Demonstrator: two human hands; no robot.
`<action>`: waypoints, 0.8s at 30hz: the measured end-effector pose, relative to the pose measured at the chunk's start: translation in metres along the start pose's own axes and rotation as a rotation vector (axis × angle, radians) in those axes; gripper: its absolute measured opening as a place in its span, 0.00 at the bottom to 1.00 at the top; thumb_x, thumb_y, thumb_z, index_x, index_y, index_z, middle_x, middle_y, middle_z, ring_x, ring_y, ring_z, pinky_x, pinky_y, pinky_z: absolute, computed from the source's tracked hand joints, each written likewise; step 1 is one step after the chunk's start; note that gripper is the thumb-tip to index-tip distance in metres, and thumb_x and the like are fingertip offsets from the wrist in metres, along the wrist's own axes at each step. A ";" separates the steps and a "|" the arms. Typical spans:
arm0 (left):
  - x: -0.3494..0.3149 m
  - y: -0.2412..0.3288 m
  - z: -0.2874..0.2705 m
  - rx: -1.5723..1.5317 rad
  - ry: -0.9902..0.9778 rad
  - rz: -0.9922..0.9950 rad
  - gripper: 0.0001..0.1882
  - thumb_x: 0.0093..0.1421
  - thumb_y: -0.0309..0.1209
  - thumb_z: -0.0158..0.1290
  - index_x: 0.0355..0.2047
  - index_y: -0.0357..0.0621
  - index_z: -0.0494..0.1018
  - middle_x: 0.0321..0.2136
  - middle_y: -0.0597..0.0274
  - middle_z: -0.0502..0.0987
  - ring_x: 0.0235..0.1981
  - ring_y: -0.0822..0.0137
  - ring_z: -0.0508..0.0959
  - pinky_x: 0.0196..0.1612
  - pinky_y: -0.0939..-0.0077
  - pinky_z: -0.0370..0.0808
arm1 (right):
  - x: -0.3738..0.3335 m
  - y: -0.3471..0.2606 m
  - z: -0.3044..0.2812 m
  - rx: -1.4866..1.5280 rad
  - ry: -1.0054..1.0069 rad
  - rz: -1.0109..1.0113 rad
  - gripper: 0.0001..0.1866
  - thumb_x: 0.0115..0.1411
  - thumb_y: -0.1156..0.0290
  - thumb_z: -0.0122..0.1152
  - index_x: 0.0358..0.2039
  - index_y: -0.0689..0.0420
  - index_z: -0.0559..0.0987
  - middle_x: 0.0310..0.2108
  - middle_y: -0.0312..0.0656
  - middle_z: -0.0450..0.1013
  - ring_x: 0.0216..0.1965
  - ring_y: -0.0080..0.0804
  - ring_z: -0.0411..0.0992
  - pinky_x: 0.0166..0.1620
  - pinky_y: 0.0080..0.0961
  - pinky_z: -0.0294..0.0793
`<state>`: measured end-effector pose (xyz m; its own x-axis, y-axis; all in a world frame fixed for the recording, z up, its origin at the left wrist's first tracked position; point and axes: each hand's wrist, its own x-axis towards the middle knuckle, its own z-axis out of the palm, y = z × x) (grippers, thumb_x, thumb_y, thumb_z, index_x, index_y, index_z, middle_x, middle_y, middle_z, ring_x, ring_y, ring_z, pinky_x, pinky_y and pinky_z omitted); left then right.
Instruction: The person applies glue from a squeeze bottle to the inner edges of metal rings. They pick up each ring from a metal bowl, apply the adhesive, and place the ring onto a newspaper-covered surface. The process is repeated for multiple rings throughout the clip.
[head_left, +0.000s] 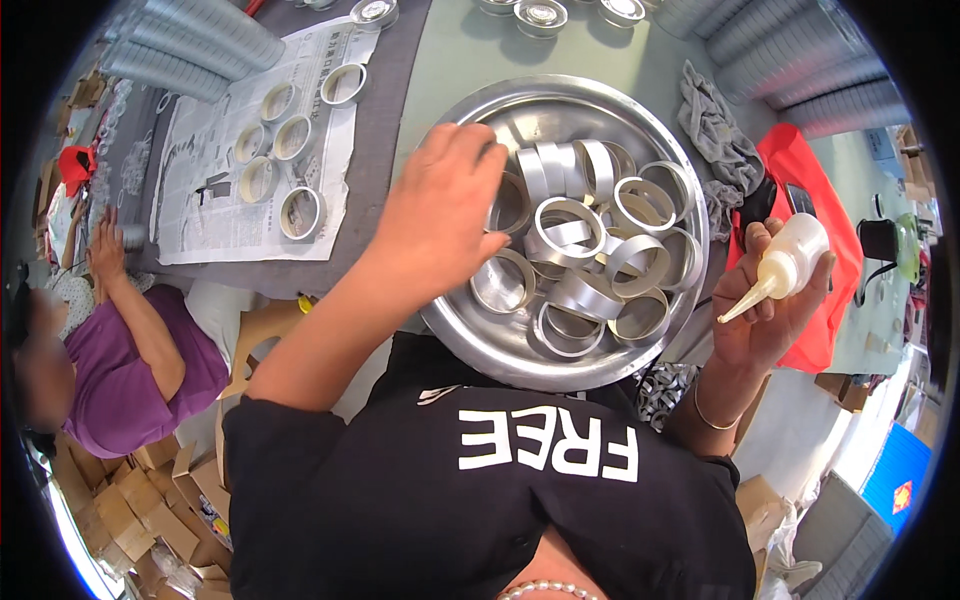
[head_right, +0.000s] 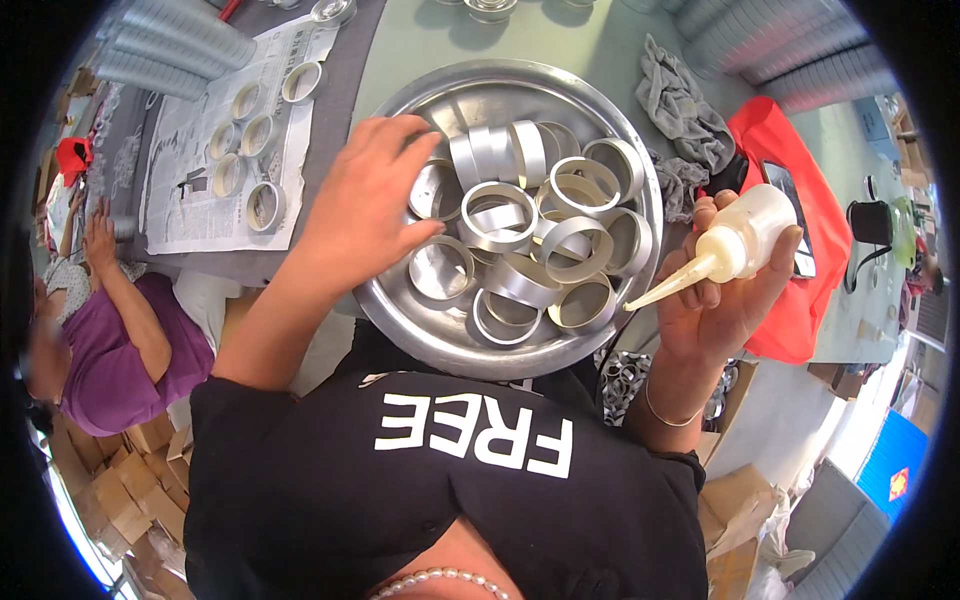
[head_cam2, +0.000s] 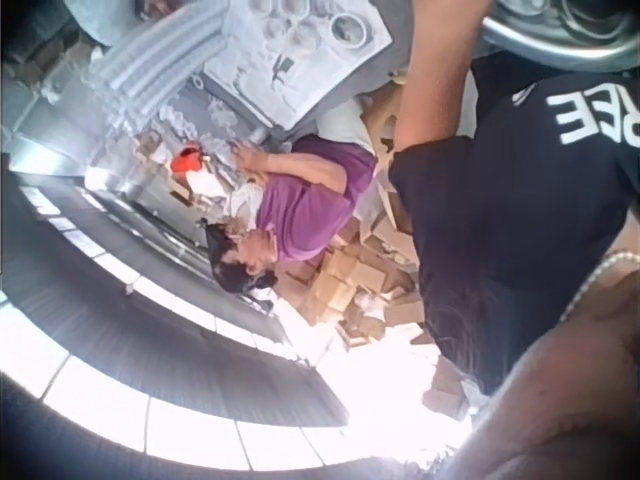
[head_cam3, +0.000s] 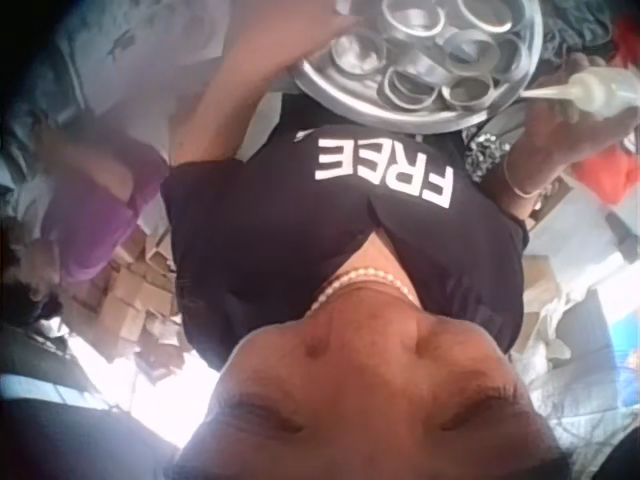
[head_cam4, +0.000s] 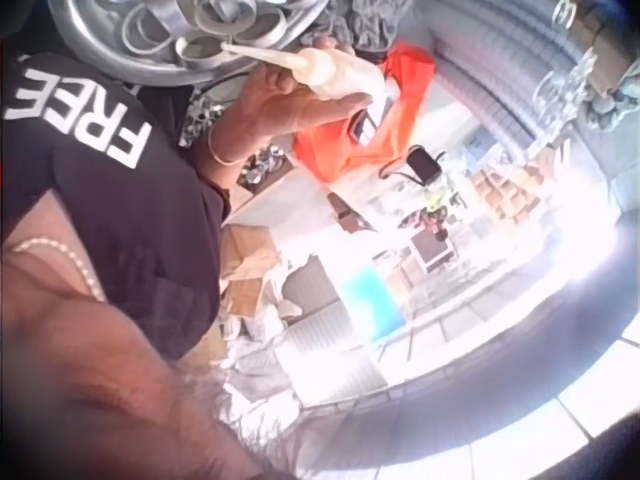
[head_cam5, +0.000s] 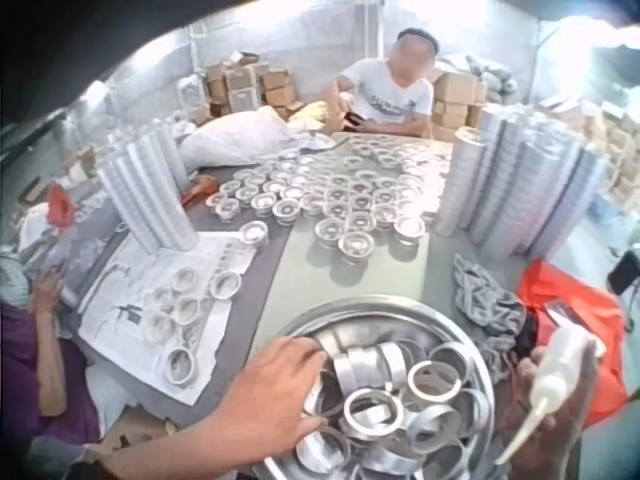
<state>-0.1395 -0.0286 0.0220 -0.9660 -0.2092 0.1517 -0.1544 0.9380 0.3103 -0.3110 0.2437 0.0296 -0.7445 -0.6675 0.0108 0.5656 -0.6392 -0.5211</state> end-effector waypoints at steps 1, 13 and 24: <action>0.005 0.001 0.008 0.013 -0.066 -0.009 0.34 0.41 0.31 0.68 0.50 0.36 0.69 0.50 0.53 0.68 0.54 0.52 0.67 0.56 0.63 0.68 | -0.001 0.000 0.000 -0.004 0.003 -0.008 0.36 0.67 0.42 0.44 0.50 0.70 0.66 0.39 0.54 0.71 0.15 0.21 0.67 0.15 0.14 0.66; -0.048 -0.048 0.002 -1.092 0.539 -0.390 0.35 0.46 0.28 0.68 0.54 0.42 0.65 0.47 0.60 0.70 0.50 0.66 0.72 0.55 0.68 0.70 | -0.005 0.009 -0.001 -0.003 0.051 -0.042 0.36 0.65 0.41 0.46 0.49 0.69 0.67 0.38 0.51 0.71 0.13 0.16 0.65 0.15 0.11 0.65; -0.114 -0.061 -0.017 -0.006 -0.002 -0.457 0.34 0.41 0.31 0.65 0.52 0.40 0.70 0.46 0.52 0.72 0.47 0.49 0.71 0.52 0.61 0.68 | -0.003 0.016 0.009 0.010 -0.037 -0.028 0.38 0.62 0.39 0.50 0.50 0.68 0.65 0.38 0.52 0.71 0.16 0.20 0.67 0.17 0.13 0.71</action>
<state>-0.0164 -0.0667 0.0017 -0.7994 -0.6008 -0.0038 -0.5637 0.7477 0.3509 -0.2964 0.2326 0.0285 -0.7470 -0.6624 0.0567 0.5481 -0.6620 -0.5112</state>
